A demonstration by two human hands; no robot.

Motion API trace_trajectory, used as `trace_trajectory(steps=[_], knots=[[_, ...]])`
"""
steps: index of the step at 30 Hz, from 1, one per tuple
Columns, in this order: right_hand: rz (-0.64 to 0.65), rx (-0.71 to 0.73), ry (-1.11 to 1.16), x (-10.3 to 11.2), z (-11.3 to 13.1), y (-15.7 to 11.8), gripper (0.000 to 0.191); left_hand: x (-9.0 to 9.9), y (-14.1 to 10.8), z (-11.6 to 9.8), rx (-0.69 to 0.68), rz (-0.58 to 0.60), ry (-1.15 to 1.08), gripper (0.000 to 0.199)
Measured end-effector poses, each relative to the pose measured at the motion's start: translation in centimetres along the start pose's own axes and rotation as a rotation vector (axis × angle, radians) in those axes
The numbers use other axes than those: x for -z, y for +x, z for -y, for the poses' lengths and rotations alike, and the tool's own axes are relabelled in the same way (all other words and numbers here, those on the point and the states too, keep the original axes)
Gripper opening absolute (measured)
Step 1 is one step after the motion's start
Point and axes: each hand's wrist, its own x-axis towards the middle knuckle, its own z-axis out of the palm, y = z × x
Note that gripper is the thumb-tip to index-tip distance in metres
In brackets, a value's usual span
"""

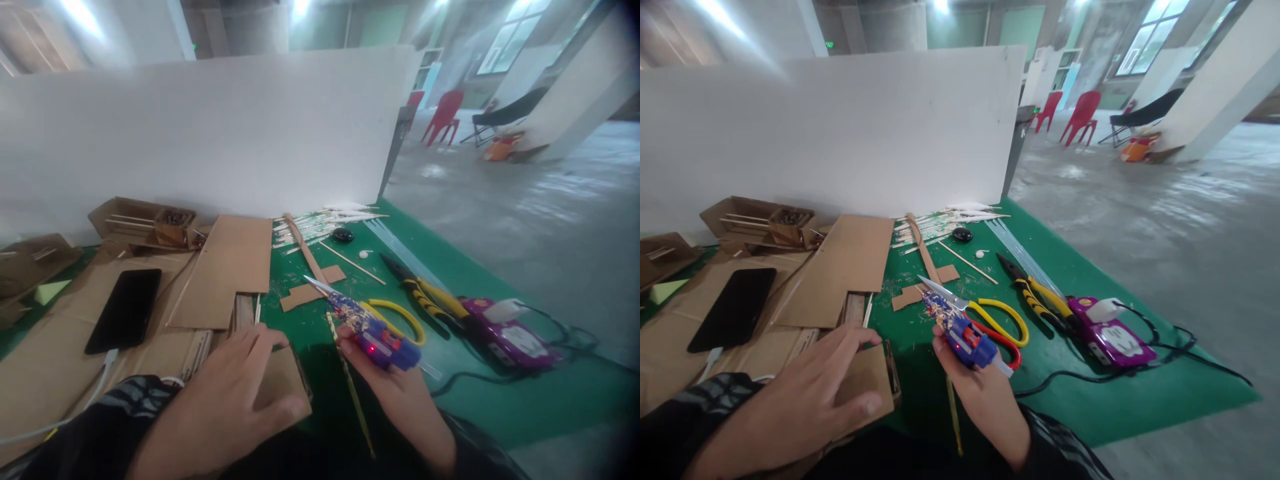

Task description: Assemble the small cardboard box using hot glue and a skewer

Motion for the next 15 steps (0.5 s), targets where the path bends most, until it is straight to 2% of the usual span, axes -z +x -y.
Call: trace_trajectory(steps=[4,8,10,15], knots=[[0.015,0.026,-0.041,0.2,-0.1,0.0,0.023,-0.2,0.0,0.2,-0.050,-0.027,0.021,0.074],[-0.006,0.047,-0.037,0.1,0.0,0.0,0.022,-0.7,-0.5,0.1,-0.083,-0.074,0.089,0.087],[-0.015,0.051,-0.026,0.0,-0.1,0.1,0.022,-1.0,-0.9,-0.2,-0.087,-0.068,0.120,0.085],[0.007,0.027,-0.017,0.1,0.2,0.0,0.023,-1.1,-0.8,-0.4,-0.060,0.040,0.059,0.050]])
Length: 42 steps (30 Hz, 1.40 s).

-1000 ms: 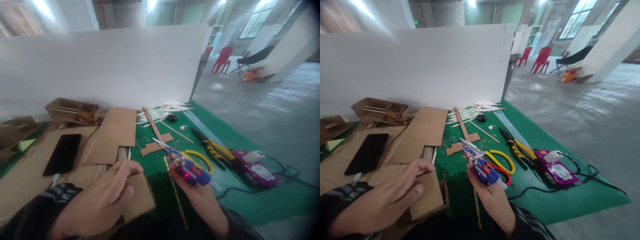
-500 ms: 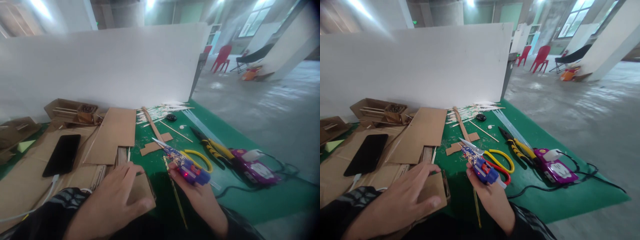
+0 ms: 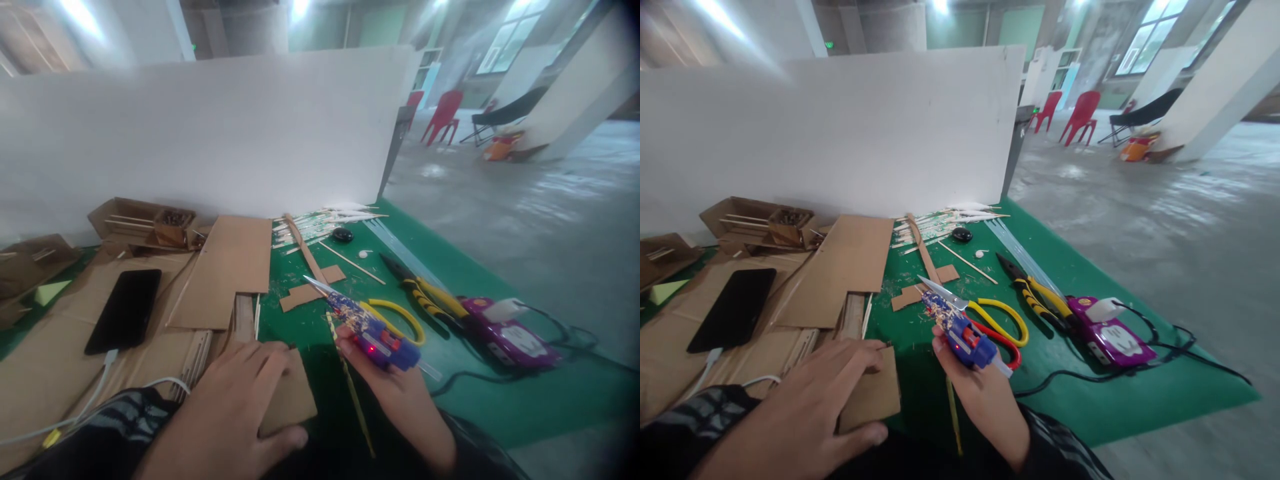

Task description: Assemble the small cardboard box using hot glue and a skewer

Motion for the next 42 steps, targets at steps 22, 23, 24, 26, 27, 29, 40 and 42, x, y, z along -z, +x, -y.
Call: trace_trajectory(steps=[22,23,24,26,27,29,40,42], knots=[[-0.018,0.185,-0.208,0.2,0.2,0.1,0.031,-0.1,2.3,3.4,-0.299,0.041,-0.298,0.061],[-0.029,0.220,-0.225,0.2,0.1,0.1,0.032,-0.1,2.4,3.4,-0.295,0.038,-0.308,0.060],[-0.037,0.251,-0.240,0.2,0.0,0.0,0.033,-0.2,2.5,3.4,-0.293,0.032,-0.316,0.059],[-0.037,0.268,-0.260,0.2,-0.1,0.0,0.033,-0.3,2.5,3.3,-0.289,0.019,-0.321,0.056],[-0.032,0.251,-0.261,0.3,-0.1,-0.1,0.033,-0.3,2.6,3.3,-0.287,0.012,-0.320,0.055],[-0.022,0.199,-0.242,0.3,0.0,-0.1,0.030,-0.5,2.5,3.2,-0.281,0.005,-0.324,0.055],[0.022,0.110,-0.108,0.4,-0.3,-0.4,0.025,-0.5,2.8,3.0,-0.268,0.006,-0.394,0.049],[0.032,0.132,-0.097,0.3,-0.6,-0.4,0.025,-0.4,2.8,2.9,-0.272,0.011,-0.406,0.047]])
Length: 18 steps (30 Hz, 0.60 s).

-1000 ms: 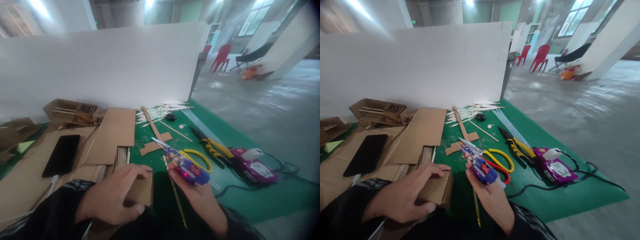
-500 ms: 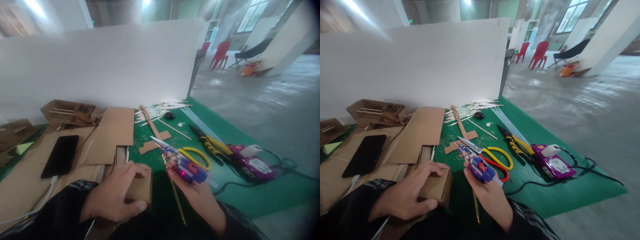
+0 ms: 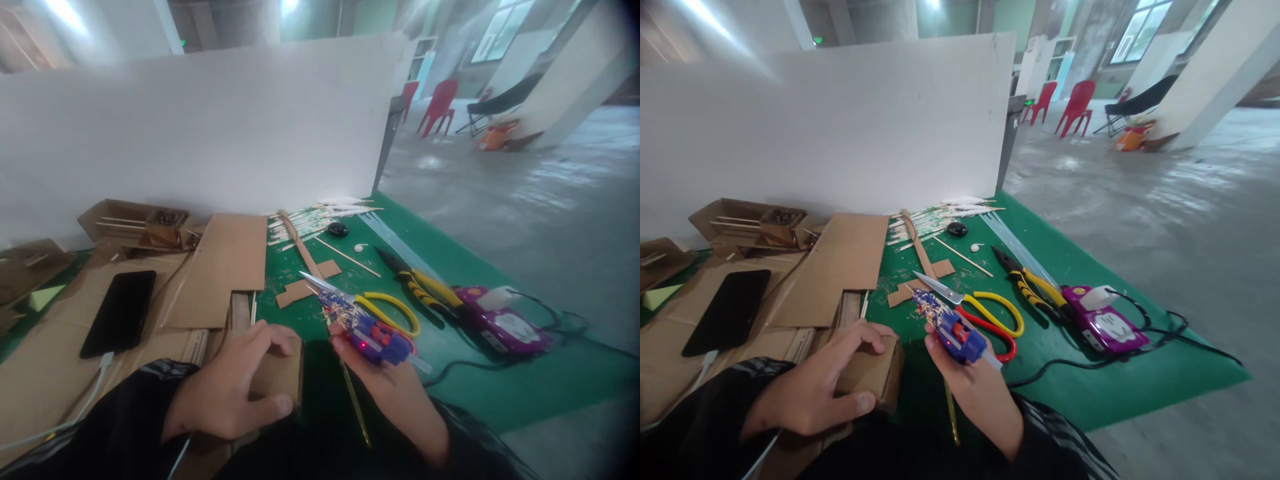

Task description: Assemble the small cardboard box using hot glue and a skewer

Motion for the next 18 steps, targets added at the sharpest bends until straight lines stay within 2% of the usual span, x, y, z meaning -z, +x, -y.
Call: trace_trajectory(steps=[6,13,18], knots=[[0.002,-0.019,0.031,0.0,0.0,0.0,0.025,0.0,-0.1,-0.3,0.016,0.021,0.033,0.046],[-0.059,-0.084,0.107,0.1,1.4,0.5,0.022,-0.4,-0.1,0.0,-0.003,-0.011,0.059,0.047],[-0.068,-0.093,0.119,0.1,1.3,0.5,0.023,-0.5,0.0,0.3,-0.031,-0.024,0.079,0.046]])
